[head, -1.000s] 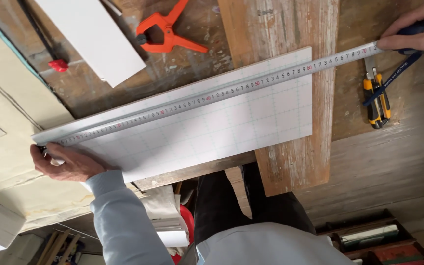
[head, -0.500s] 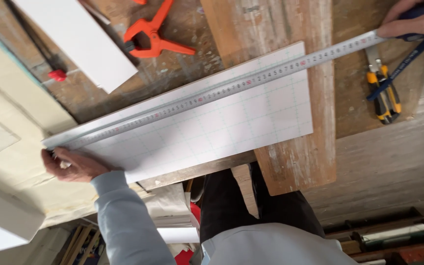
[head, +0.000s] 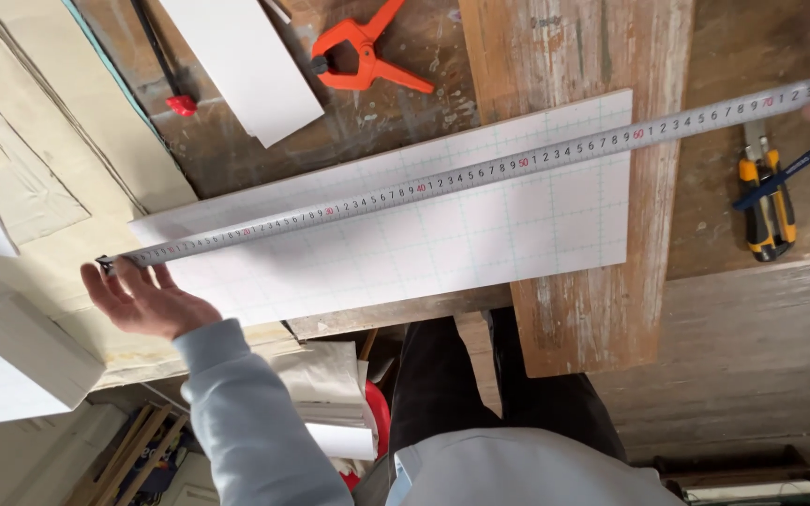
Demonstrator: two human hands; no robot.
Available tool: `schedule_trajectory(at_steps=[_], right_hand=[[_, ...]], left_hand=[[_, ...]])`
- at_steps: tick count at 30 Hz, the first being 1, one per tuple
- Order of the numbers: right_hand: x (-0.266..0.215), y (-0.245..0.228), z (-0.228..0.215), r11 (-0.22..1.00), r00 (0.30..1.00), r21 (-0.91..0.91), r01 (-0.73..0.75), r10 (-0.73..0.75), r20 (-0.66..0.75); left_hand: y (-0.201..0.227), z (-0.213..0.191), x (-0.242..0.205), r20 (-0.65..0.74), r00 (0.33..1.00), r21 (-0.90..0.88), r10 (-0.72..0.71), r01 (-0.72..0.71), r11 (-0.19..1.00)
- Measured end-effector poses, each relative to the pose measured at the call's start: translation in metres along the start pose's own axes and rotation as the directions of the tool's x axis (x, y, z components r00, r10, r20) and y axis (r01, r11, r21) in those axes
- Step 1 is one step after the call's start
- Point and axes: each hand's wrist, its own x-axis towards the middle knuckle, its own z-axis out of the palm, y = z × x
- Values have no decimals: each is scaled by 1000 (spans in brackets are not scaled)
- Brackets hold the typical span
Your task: Measure white panels with a tape measure and mark dimensions using a pencil in a workshop setting.
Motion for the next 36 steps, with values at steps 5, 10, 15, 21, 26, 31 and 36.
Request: schedule_trajectory(at_steps=[5,10,15,21,26,31,36], right_hand=[[-35,-13,-19,999,1000,-48,20,-21,-14],[-39,-53,-34,989,1000,-148,9,-5,28],[-35,-81,-45,992,998,-128,16,-7,68],[-34,-100,-49,994,996,-112,-20,30,90],[-26,-84,-44,992,995,-126,-27,38,89],[-29,-28,-27,999,994,5,53,-53,95],[-28,-20,-27,998,992,24,63,-65,112]], left_hand=[[-1,-19,3,173,898,-492,-405,435,754],[35,-8,-12,332,774,-502,-539,629,594],[36,-9,-15,327,800,-444,-503,600,665],[29,-7,-19,279,817,-437,-505,576,690],[27,-4,-23,277,824,-428,-495,567,704],[27,1,-27,287,824,-424,-488,566,707],[30,1,-29,288,831,-428,-476,556,713]])
